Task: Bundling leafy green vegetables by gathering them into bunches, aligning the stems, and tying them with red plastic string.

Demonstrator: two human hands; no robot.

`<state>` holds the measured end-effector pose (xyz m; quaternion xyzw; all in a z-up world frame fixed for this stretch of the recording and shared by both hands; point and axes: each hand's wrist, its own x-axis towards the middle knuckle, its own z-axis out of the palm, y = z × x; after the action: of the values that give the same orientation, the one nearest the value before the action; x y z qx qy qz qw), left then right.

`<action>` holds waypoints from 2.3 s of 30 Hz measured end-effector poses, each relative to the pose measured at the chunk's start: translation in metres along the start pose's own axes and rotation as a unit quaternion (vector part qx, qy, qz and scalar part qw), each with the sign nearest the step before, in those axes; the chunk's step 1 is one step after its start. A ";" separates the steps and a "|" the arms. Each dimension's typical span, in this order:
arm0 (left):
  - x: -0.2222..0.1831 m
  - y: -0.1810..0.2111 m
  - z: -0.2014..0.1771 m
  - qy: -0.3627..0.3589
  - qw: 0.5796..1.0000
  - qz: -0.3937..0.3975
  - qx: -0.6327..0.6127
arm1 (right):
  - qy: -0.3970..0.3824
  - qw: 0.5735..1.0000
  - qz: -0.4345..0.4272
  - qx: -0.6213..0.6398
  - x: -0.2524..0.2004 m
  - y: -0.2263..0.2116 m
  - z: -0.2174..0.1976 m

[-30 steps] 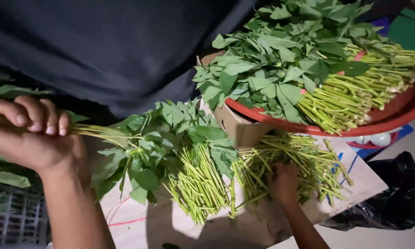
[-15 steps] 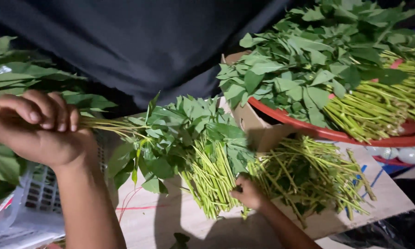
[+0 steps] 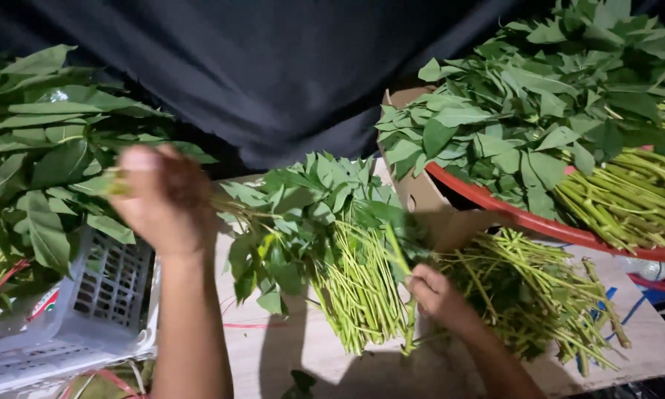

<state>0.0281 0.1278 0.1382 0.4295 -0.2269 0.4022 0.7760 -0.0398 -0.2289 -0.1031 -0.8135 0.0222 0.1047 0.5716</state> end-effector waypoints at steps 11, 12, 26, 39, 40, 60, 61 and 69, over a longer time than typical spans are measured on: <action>-0.082 -0.029 0.065 -0.455 0.823 -0.107 0.321 | 0.061 0.951 -0.248 0.177 0.017 -0.050 0.019; -0.089 -0.030 0.069 -0.508 0.757 -0.135 0.388 | 0.035 0.938 -0.278 0.204 0.024 -0.048 0.020; -0.134 -0.085 0.023 -0.566 0.641 -0.200 0.478 | 0.027 0.891 -0.128 0.435 0.086 -0.040 0.040; -0.111 -0.095 0.020 -0.463 0.687 -0.137 0.544 | -0.001 0.926 -0.075 0.371 0.086 -0.051 0.047; -0.119 -0.109 0.016 -0.462 0.687 -0.136 0.544 | -0.001 0.926 -0.075 0.371 0.082 -0.059 0.051; -0.128 -0.111 0.033 -0.346 0.714 -0.217 0.568 | 0.083 0.945 -0.084 0.306 0.079 -0.106 0.085; -0.132 -0.116 0.029 -0.347 0.714 -0.217 0.568 | 0.083 0.945 -0.084 0.306 0.074 -0.108 0.085; -0.142 -0.141 0.005 -0.391 0.748 -0.073 0.531 | 0.153 0.944 0.014 0.293 0.077 -0.060 0.049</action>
<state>0.0617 0.0194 -0.0268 0.9076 -0.2281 0.1965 0.2926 0.0372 -0.1564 -0.0787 -0.6162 0.1508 -0.0238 0.7727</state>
